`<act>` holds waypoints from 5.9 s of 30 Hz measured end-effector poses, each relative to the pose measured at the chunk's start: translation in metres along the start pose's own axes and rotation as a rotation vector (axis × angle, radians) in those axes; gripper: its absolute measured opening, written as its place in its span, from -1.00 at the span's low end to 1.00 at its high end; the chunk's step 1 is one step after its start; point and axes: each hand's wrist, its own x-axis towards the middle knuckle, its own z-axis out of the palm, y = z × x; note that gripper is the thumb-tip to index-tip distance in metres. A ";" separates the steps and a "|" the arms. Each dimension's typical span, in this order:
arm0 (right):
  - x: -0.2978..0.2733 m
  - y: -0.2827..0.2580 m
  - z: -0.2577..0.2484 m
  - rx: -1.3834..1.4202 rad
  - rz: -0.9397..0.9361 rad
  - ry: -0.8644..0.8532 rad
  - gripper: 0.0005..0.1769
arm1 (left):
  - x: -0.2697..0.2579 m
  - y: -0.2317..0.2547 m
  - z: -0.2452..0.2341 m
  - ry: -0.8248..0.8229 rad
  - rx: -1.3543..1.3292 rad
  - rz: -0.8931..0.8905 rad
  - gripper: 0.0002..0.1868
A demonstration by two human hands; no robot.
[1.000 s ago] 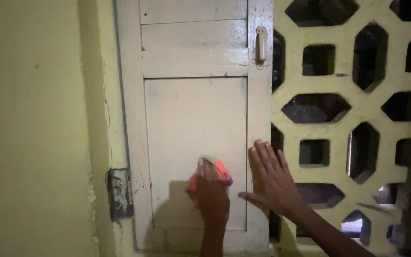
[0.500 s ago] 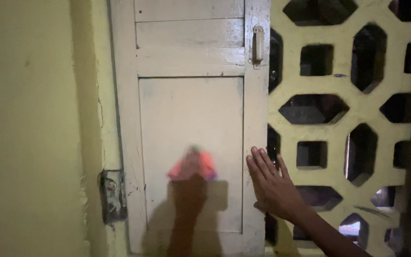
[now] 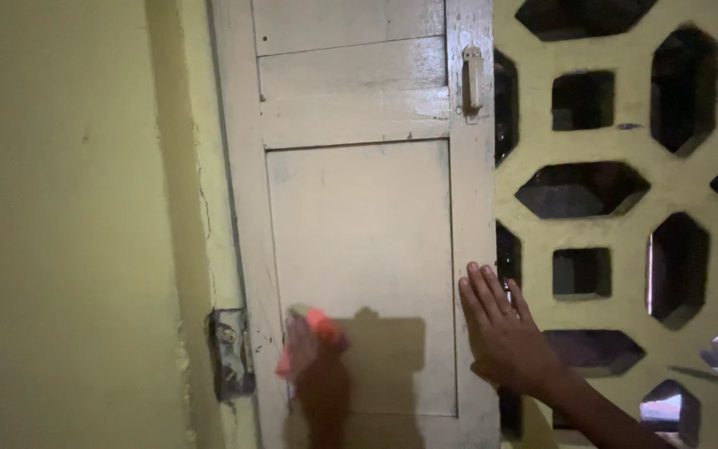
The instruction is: The person wipes a white wooden door with a multi-colored cloth, moving the cloth across the door surface in repeated strokes. The person uses both hands to hold and maneuver the cloth while cleaning the door.
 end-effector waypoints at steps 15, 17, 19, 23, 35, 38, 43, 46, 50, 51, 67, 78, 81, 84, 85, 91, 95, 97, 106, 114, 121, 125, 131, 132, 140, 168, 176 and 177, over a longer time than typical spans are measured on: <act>0.022 -0.007 -0.014 0.817 -0.210 0.674 -0.06 | 0.062 0.190 -0.019 -0.132 -0.719 -0.191 -0.54; 0.018 -0.007 -0.023 0.948 -0.241 0.607 -0.16 | 0.071 0.191 -0.020 -0.135 -0.752 -0.224 -0.53; 0.015 -0.008 -0.032 0.917 -0.154 0.594 -0.07 | 0.081 0.188 -0.011 -0.251 -0.838 -0.302 -0.55; 0.016 -0.009 -0.043 0.984 -0.118 0.654 -0.11 | 0.098 0.188 0.003 -0.423 -0.924 -0.437 -0.61; 0.035 0.044 -0.015 1.567 0.083 0.121 -0.12 | 0.121 0.165 -0.064 -0.830 -1.221 -0.711 -0.68; 0.034 0.043 -0.019 1.544 -0.014 -0.025 -0.32 | 0.117 0.145 -0.098 -0.231 -1.208 0.424 -0.75; 0.031 0.026 -0.023 1.429 0.017 -0.018 -0.55 | 0.120 0.135 -0.089 -0.616 -1.278 -0.013 -0.76; 0.029 0.026 -0.015 1.516 0.151 0.059 -0.54 | 0.108 0.129 -0.043 -0.594 -1.318 -0.247 -0.78; 0.045 0.030 -0.031 1.795 0.260 0.258 -0.50 | 0.099 0.109 0.014 -0.247 -1.196 -0.291 -0.81; 0.043 0.027 -0.035 1.769 0.287 0.345 -0.51 | 0.097 0.104 0.023 -0.195 -1.118 -0.225 -0.80; 0.065 -0.089 0.007 0.314 -0.076 0.863 -0.51 | 0.120 0.049 -0.115 -0.332 -0.181 -0.105 -0.70; 0.097 -0.124 0.040 0.244 -0.461 0.071 -0.27 | 0.155 -0.003 -0.111 -0.327 -0.107 0.226 -0.64; 0.133 -0.115 0.002 -0.341 -0.462 0.524 -0.28 | 0.148 -0.016 -0.098 -0.236 -0.231 0.107 -0.63; 0.169 -0.109 -0.041 -0.088 -0.245 0.424 -0.09 | 0.133 -0.033 -0.094 -0.169 -0.391 0.036 -0.62; 0.181 -0.108 -0.052 -0.061 -0.244 0.594 -0.10 | 0.128 -0.041 -0.094 -0.126 -0.451 0.061 -0.61; 0.187 -0.146 -0.054 0.076 -0.191 0.915 -0.12 | 0.108 -0.062 -0.064 0.021 -0.582 -0.188 -0.59; 0.158 -0.198 -0.028 -0.027 -0.246 0.662 -0.14 | 0.096 -0.068 -0.046 0.178 -0.672 -0.127 -0.63; 0.137 -0.212 -0.002 0.228 -0.319 0.465 -0.20 | 0.090 -0.073 -0.049 0.155 -0.660 -0.108 -0.64; 0.132 -0.200 0.024 0.054 -0.803 0.183 -0.34 | 0.112 -0.088 -0.079 -0.025 -0.676 -0.223 -0.60; 0.175 -0.197 -0.082 -0.108 -0.583 0.466 -0.16 | 0.121 -0.101 -0.089 0.063 -0.956 -0.333 -0.62; 0.158 -0.235 -0.055 -0.109 -0.453 0.726 -0.08 | 0.122 -0.098 -0.085 0.114 -0.951 -0.307 -0.65; 0.113 -0.269 -0.023 0.294 -0.192 -0.174 -0.29 | 0.123 -0.087 -0.102 -0.150 -0.827 -0.562 -0.64; 0.071 -0.284 0.010 0.245 -0.380 -0.021 -0.50 | 0.105 -0.090 -0.103 -0.070 -0.595 -0.165 -0.70; 0.068 -0.283 0.015 0.224 -0.373 -0.089 -0.40 | 0.098 -0.095 -0.100 -0.082 -0.586 -0.143 -0.69; 0.077 -0.269 0.109 0.365 -0.494 -0.272 -0.45 | 0.038 -0.146 -0.064 -0.202 -0.452 0.088 -0.74; 0.015 -0.159 0.118 -0.037 -0.423 -0.059 -0.40 | 0.022 -0.176 -0.109 -0.729 -0.149 0.412 -0.66; 0.057 -0.248 0.133 0.161 -0.496 -0.050 -0.34 | 0.022 -0.162 -0.121 -0.640 -0.150 0.496 -0.64; 0.066 -0.258 0.130 0.205 -0.526 -0.013 -0.35 | 0.024 -0.159 -0.122 -0.646 -0.144 0.528 -0.63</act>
